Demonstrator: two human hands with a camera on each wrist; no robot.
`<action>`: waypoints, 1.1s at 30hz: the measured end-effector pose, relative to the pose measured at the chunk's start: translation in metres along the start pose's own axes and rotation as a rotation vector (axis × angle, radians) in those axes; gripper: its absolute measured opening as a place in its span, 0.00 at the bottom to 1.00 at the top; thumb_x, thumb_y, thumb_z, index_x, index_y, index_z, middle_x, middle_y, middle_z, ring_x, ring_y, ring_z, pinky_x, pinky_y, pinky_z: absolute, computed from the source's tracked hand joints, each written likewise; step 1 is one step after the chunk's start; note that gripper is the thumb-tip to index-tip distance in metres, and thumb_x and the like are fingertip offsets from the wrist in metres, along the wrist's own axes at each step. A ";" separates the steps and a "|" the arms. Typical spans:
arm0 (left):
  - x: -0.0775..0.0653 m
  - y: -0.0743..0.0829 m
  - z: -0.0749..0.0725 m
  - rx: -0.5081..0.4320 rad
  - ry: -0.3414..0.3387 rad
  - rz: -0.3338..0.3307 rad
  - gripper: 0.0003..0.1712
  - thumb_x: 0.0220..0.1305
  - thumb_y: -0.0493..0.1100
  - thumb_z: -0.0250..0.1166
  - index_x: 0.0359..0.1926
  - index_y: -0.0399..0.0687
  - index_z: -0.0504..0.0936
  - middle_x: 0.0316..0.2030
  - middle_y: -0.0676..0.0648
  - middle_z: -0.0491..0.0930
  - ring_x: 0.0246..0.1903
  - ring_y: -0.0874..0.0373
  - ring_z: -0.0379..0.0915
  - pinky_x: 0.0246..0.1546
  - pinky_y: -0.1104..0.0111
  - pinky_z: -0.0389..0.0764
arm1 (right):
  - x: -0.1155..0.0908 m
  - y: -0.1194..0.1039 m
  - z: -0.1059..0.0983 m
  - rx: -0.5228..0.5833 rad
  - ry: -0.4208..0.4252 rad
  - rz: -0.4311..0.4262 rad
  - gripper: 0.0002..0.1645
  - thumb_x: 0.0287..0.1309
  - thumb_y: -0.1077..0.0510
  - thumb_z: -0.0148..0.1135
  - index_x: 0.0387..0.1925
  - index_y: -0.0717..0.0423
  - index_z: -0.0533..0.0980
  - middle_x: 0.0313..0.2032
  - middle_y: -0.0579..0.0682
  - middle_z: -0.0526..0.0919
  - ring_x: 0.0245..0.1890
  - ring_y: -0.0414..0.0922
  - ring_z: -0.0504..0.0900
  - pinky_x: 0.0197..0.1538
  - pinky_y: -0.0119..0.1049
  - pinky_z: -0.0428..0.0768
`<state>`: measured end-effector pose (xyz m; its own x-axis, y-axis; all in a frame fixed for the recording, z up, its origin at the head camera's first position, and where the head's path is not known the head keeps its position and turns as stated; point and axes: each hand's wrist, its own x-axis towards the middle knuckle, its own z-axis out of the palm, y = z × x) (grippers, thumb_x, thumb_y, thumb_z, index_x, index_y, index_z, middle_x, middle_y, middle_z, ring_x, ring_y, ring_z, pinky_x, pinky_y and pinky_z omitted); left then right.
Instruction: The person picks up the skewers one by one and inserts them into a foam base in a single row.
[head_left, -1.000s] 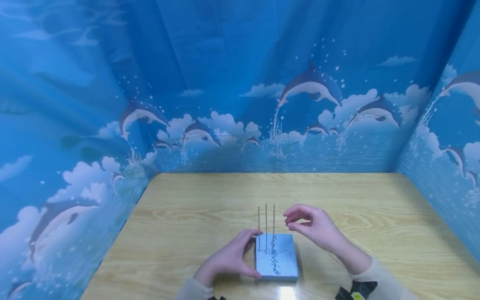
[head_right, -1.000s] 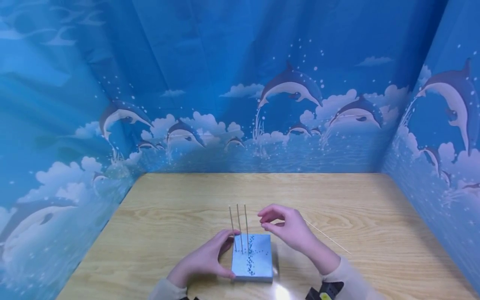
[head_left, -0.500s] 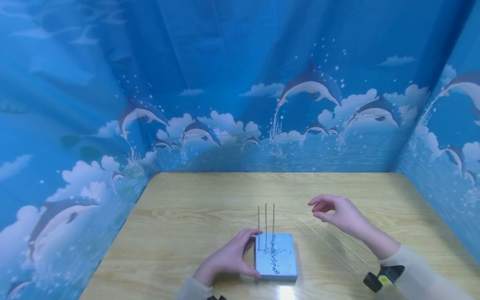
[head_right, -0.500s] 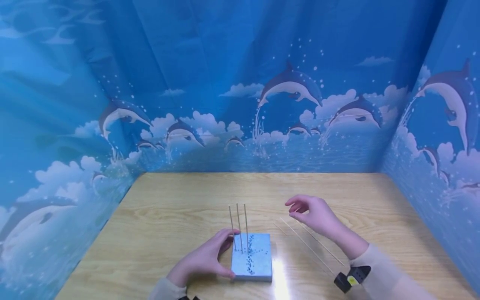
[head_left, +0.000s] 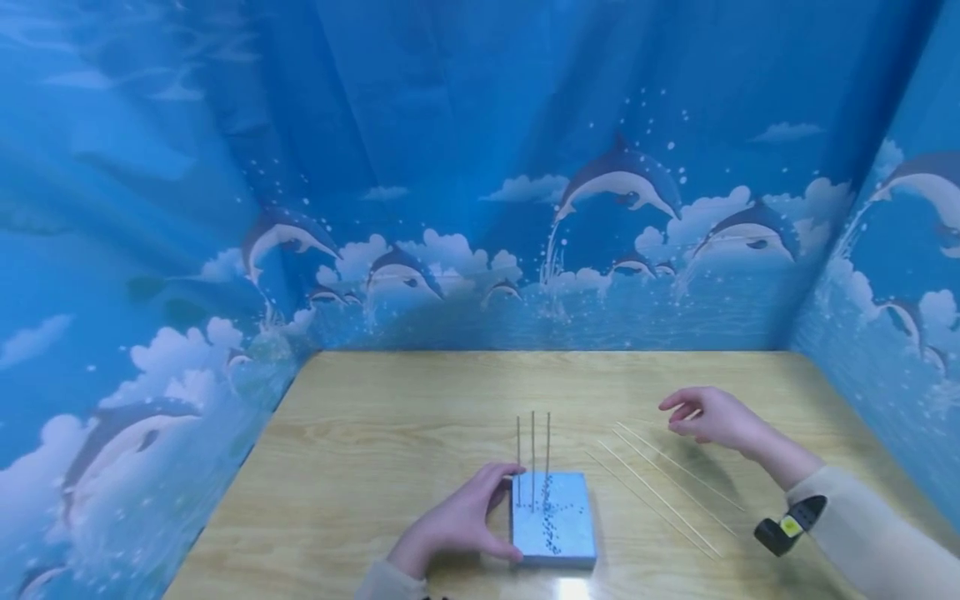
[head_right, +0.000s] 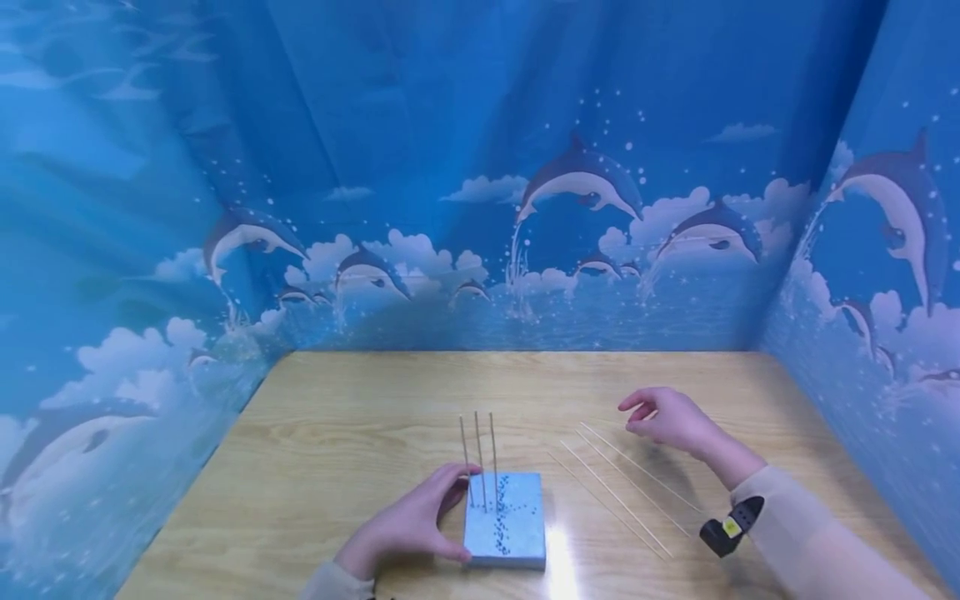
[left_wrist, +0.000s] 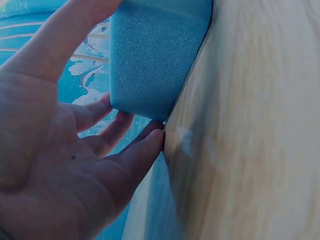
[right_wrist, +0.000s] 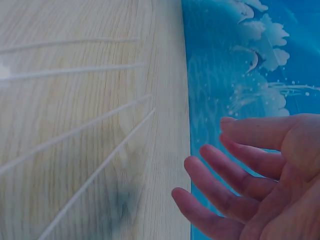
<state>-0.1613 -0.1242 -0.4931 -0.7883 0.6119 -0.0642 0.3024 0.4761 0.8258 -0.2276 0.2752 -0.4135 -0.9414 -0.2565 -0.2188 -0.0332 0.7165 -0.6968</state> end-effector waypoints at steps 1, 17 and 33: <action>0.000 0.000 0.000 0.001 -0.001 -0.002 0.64 0.36 0.55 0.82 0.73 0.47 0.58 0.70 0.46 0.62 0.70 0.50 0.61 0.74 0.64 0.63 | 0.000 0.001 -0.002 0.002 -0.009 0.009 0.24 0.59 0.64 0.64 0.56 0.70 0.74 0.40 0.57 0.84 0.40 0.49 0.83 0.40 0.46 0.89; 0.002 0.000 0.000 0.013 -0.001 -0.012 0.65 0.35 0.56 0.82 0.73 0.49 0.58 0.70 0.47 0.62 0.70 0.52 0.62 0.73 0.65 0.64 | 0.011 0.027 -0.004 0.045 -0.082 0.169 0.25 0.55 0.66 0.64 0.55 0.72 0.73 0.39 0.58 0.82 0.34 0.46 0.82 0.34 0.44 0.88; 0.000 0.002 0.001 -0.015 -0.003 -0.016 0.65 0.36 0.54 0.82 0.74 0.47 0.57 0.71 0.48 0.61 0.70 0.52 0.61 0.73 0.66 0.63 | 0.011 0.028 0.010 0.049 -0.119 0.218 0.23 0.53 0.66 0.66 0.51 0.71 0.75 0.33 0.53 0.82 0.31 0.45 0.81 0.33 0.42 0.88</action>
<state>-0.1604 -0.1226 -0.4916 -0.7912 0.6064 -0.0792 0.2817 0.4764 0.8329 -0.2358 0.2860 -0.4429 -0.8783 -0.1764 -0.4444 0.1849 0.7317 -0.6560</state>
